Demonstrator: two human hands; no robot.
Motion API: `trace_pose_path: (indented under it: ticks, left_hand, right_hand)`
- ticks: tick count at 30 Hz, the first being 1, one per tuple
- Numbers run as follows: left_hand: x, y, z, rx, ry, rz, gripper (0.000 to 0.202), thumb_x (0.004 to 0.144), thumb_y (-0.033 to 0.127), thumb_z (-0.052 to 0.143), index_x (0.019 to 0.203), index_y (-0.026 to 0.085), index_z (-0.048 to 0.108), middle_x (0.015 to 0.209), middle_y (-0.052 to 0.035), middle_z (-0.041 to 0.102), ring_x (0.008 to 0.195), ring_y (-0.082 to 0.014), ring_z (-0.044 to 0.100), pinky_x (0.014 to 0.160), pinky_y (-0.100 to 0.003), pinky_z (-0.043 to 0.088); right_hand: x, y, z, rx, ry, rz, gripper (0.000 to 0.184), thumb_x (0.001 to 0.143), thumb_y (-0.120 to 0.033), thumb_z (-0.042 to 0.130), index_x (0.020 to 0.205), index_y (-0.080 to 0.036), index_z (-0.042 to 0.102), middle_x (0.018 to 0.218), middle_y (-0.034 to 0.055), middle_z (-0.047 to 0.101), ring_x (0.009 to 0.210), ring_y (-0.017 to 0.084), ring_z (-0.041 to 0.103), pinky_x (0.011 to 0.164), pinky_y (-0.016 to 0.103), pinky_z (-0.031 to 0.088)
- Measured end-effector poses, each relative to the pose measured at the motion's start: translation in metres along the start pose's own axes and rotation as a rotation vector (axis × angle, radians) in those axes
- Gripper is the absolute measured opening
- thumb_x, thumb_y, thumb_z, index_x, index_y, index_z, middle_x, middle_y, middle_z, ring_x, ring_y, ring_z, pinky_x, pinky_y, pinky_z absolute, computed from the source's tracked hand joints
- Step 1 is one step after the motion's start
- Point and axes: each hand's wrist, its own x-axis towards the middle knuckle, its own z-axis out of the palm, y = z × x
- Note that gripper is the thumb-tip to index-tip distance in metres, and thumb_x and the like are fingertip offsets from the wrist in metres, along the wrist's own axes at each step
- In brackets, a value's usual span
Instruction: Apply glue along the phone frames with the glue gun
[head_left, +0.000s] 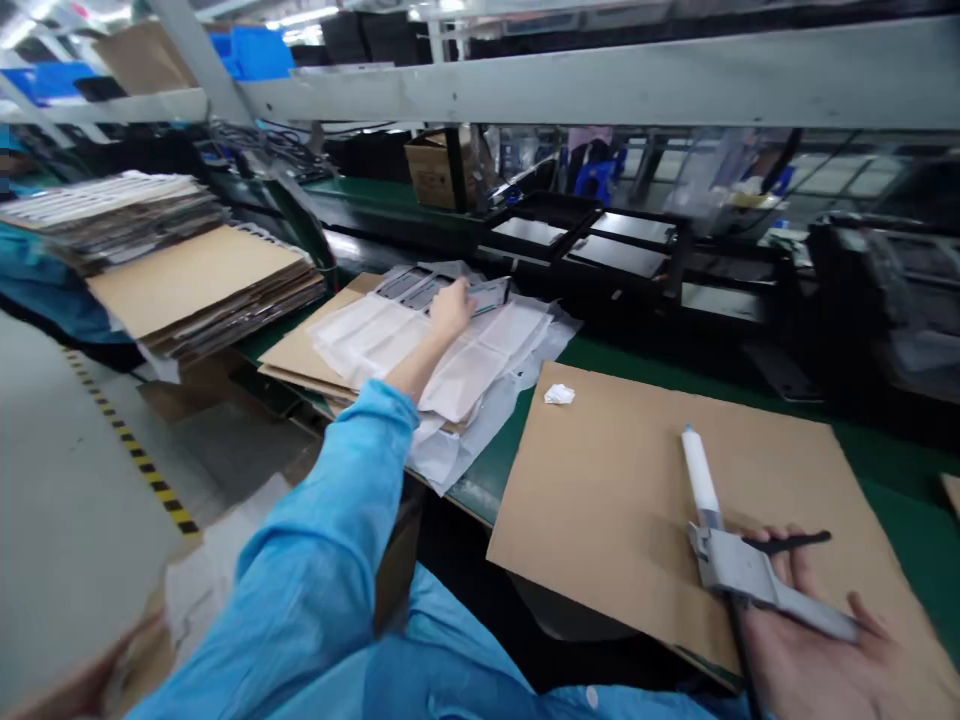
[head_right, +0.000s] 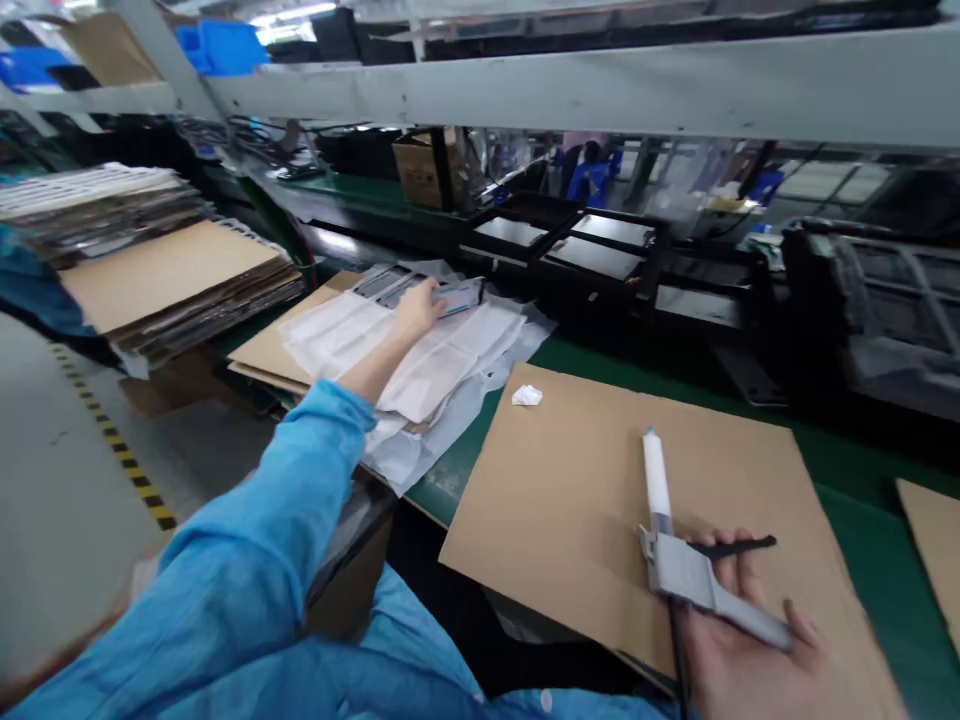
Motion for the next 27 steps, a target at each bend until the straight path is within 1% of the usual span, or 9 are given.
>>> trace_pose_path:
  ticks: [3, 5, 7, 9, 12, 15, 20, 23, 27]
  left_hand:
    - [-0.025, 0.016, -0.023, -0.063, 0.043, 0.15, 0.043, 0.112, 0.031, 0.074, 0.153, 0.021, 0.073, 0.133, -0.0118, 0.083, 0.127, -0.0332, 0.076, 0.114, -0.04, 0.055]
    - [-0.046, 0.027, -0.028, -0.223, 0.036, 0.314, 0.043, 0.105, 0.04, 0.082, 0.144, 0.021, 0.076, 0.115, -0.0066, 0.082, 0.11, -0.0295, 0.078, 0.105, -0.038, 0.058]
    - [-0.068, 0.04, -0.019, -0.478, -0.11, 0.438, 0.051, 0.096, 0.051, 0.09, 0.137, 0.022, 0.077, 0.104, -0.0036, 0.081, 0.099, -0.0282, 0.079, 0.096, -0.036, 0.061]
    - [-0.094, 0.057, 0.005, -0.661, -0.379, 0.485, 0.063, 0.09, 0.064, 0.092, 0.137, 0.026, 0.078, 0.107, -0.0045, 0.084, 0.1, -0.0302, 0.081, 0.091, -0.037, 0.064]
    - [-0.143, 0.089, 0.058, -0.697, -0.752, 0.515, 0.065, 0.08, 0.072, 0.094, 0.126, 0.027, 0.082, 0.123, -0.009, 0.089, 0.112, -0.0359, 0.085, 0.091, -0.039, 0.066]
    - [-0.19, 0.118, 0.108, -0.612, -0.923, 0.564, 0.061, 0.083, 0.072, 0.089, 0.124, 0.028, 0.084, 0.132, -0.0109, 0.09, 0.117, -0.039, 0.085, 0.097, -0.043, 0.067]
    - [-0.218, 0.134, 0.158, -0.529, -0.745, 0.824, 0.052, 0.102, 0.066, 0.074, 0.137, 0.028, 0.084, 0.137, -0.0112, 0.086, 0.13, -0.0383, 0.078, 0.12, -0.051, 0.059]
    - [-0.217, 0.129, 0.17, -0.486, -0.648, 0.925, 0.054, 0.108, 0.066, 0.07, 0.142, 0.027, 0.082, 0.136, -0.0122, 0.081, 0.131, -0.0377, 0.072, 0.124, -0.053, 0.057]
    - [-0.221, 0.122, 0.175, -0.442, -0.635, 0.974, 0.059, 0.105, 0.069, 0.077, 0.146, 0.026, 0.08, 0.136, -0.0125, 0.077, 0.13, -0.0377, 0.068, 0.125, -0.055, 0.057]
  right_hand:
    - [0.004, 0.01, 0.011, 0.058, 0.01, -0.095, 0.046, 0.089, -0.066, 0.07, 0.122, -0.041, 0.091, 0.174, -0.0008, 0.067, 0.185, 0.036, 0.04, 0.162, 0.064, 0.02]
    - [0.006, 0.014, 0.018, 0.142, 0.037, -0.111, 0.05, 0.087, -0.066, 0.073, 0.121, -0.033, 0.089, 0.156, 0.0091, 0.076, 0.161, 0.04, 0.065, 0.159, 0.072, 0.028]
    - [0.006, 0.012, 0.025, 0.242, -0.021, -0.142, 0.061, 0.082, -0.067, 0.077, 0.127, -0.028, 0.084, 0.137, 0.0105, 0.077, 0.131, 0.033, 0.073, 0.15, 0.07, 0.046]
    - [0.005, 0.006, 0.03, 0.277, -0.05, -0.183, 0.073, 0.077, -0.073, 0.08, 0.133, -0.025, 0.08, 0.125, 0.0089, 0.075, 0.113, 0.027, 0.071, 0.133, 0.064, 0.062]
    - [-0.006, -0.006, 0.031, 0.282, -0.057, -0.27, 0.078, 0.075, -0.078, 0.081, 0.134, -0.028, 0.074, 0.115, 0.0047, 0.068, 0.101, 0.023, 0.065, 0.12, 0.059, 0.068]
    - [-0.031, -0.016, 0.022, 0.274, -0.028, -0.364, 0.071, 0.076, -0.078, 0.081, 0.127, -0.031, 0.068, 0.106, 0.0003, 0.059, 0.092, 0.02, 0.059, 0.115, 0.058, 0.068]
    - [-0.078, -0.026, 0.001, 0.178, 0.038, -0.468, 0.065, 0.079, -0.076, 0.078, 0.124, -0.031, 0.063, 0.099, 0.0005, 0.052, 0.087, 0.019, 0.054, 0.089, 0.043, 0.064]
    - [-0.098, -0.028, -0.002, 0.053, 0.044, -0.513, 0.064, 0.083, -0.079, 0.071, 0.124, -0.031, 0.063, 0.096, 0.0011, 0.05, 0.082, 0.019, 0.052, 0.082, 0.041, 0.059]
    - [-0.112, -0.024, 0.01, -0.061, 0.008, -0.534, 0.06, 0.084, -0.078, 0.073, 0.119, -0.03, 0.066, 0.095, 0.0017, 0.05, 0.083, 0.02, 0.056, 0.081, 0.044, 0.06]
